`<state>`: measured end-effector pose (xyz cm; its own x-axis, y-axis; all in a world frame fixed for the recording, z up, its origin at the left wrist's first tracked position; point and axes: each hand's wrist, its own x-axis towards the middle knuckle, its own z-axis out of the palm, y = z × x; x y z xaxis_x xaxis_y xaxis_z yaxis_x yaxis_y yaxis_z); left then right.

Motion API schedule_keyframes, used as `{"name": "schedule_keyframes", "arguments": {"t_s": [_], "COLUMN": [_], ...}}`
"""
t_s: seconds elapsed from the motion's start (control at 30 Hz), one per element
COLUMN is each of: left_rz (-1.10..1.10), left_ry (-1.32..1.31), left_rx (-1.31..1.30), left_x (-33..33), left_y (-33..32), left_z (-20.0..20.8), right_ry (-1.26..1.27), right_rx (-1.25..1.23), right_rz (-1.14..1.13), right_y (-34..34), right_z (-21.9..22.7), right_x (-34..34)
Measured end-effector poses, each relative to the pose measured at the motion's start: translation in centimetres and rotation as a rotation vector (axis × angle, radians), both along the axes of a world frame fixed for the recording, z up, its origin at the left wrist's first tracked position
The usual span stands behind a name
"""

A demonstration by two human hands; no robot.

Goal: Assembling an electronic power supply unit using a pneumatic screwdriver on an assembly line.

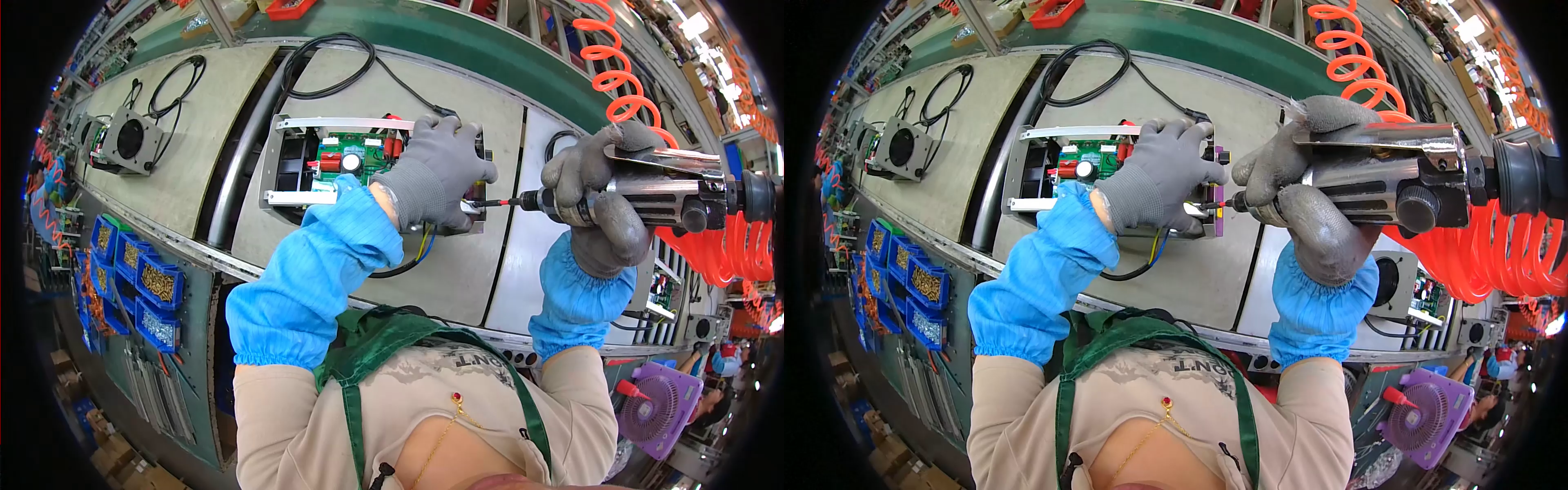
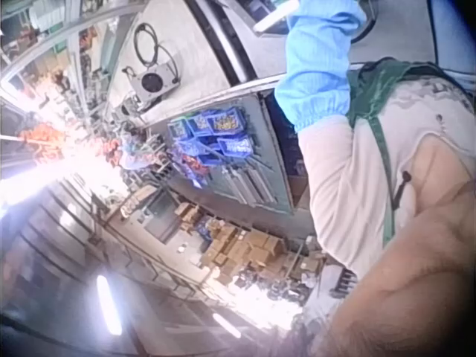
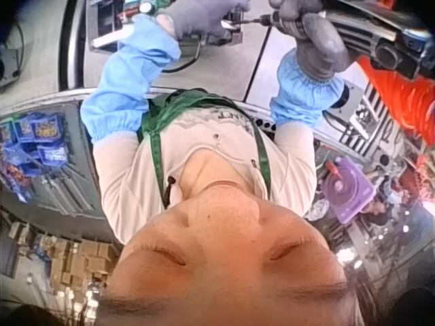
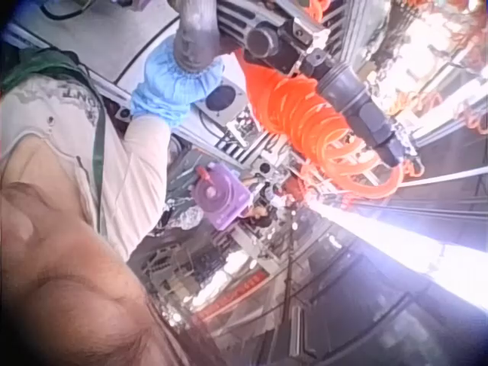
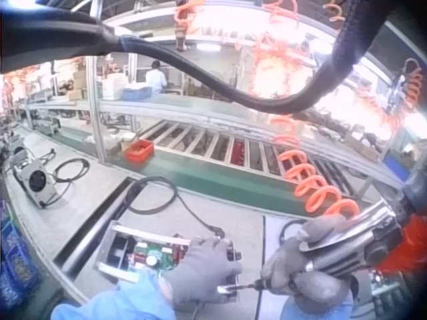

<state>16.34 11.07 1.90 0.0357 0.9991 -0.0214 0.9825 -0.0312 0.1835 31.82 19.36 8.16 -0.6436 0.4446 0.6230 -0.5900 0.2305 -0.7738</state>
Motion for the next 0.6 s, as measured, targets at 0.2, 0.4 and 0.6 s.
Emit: {"name": "schedule_keyframes", "arguments": {"t_s": [0.2, 0.4, 0.6], "left_rz": [0.018, 0.012, 0.001], "left_ry": [-0.034, -0.043, 0.004], "left_rx": [-0.049, -0.082, 0.008], "left_x": [0.11, 0.09, 0.16], "left_y": [0.11, 0.25, 0.48], "left_z": [0.25, 0.45, -0.15], "right_ry": [0.008, -0.034, -0.031], "right_rx": [-0.001, 0.008, -0.033], "right_rz": [0.066, 0.016, 0.144], "right_y": [0.17, -0.53, 0.07], "right_z": [0.03, 0.21, -0.31], "right_x": [0.14, 0.23, 0.22]}}
